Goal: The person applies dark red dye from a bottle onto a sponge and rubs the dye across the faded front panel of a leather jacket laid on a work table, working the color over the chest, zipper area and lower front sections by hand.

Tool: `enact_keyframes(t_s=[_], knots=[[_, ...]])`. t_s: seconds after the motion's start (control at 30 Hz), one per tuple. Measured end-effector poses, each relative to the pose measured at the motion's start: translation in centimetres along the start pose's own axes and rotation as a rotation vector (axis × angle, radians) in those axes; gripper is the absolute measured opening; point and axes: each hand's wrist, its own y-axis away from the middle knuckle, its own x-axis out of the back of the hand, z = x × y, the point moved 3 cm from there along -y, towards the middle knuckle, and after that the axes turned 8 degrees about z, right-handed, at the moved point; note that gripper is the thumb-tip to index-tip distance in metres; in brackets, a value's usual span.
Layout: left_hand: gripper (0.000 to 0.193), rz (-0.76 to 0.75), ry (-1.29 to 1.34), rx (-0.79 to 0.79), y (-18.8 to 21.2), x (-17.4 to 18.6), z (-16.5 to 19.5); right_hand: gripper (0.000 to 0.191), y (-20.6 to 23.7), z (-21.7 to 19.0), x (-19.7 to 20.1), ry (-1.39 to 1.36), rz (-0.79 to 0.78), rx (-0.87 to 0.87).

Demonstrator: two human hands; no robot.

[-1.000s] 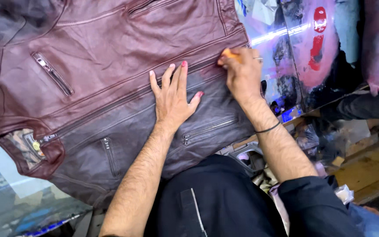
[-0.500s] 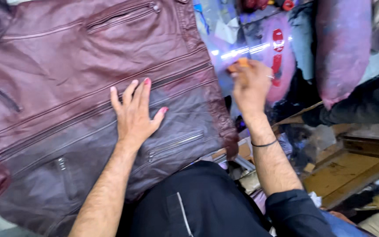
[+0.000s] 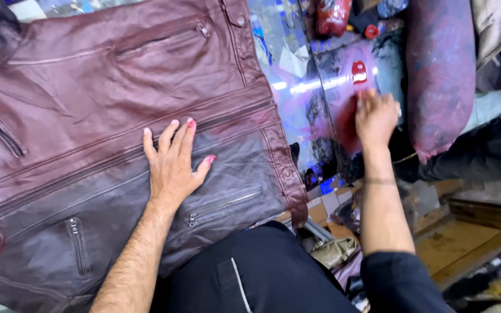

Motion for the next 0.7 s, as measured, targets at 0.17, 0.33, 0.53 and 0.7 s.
enact_keyframes(t_s=[0.17, 0.33, 0.53, 0.7], knots=[[0.084, 0.026, 0.012, 0.0, 0.0, 0.2, -0.1, 0.02, 3.8, -1.2, 3.8, -0.098, 0.06, 0.069], [0.085, 0.027, 0.005, -0.013, 0.3, 0.1, -0.4, 0.017, 3.6, -2.0, 5.1, -0.226, 0.039, 0.029], [0.087, 0.093, 0.289, -0.007, 0.9, 1.2, -2.8, 0.026, 4.5, -3.6, 5.2, -0.186, -0.035, -0.076], [0.089, 0.033, 0.212, -0.055, 1.4, 3.6, -6.0, 0.025, 4.5, -9.3, 7.9, -0.585, 0.018, -0.297]])
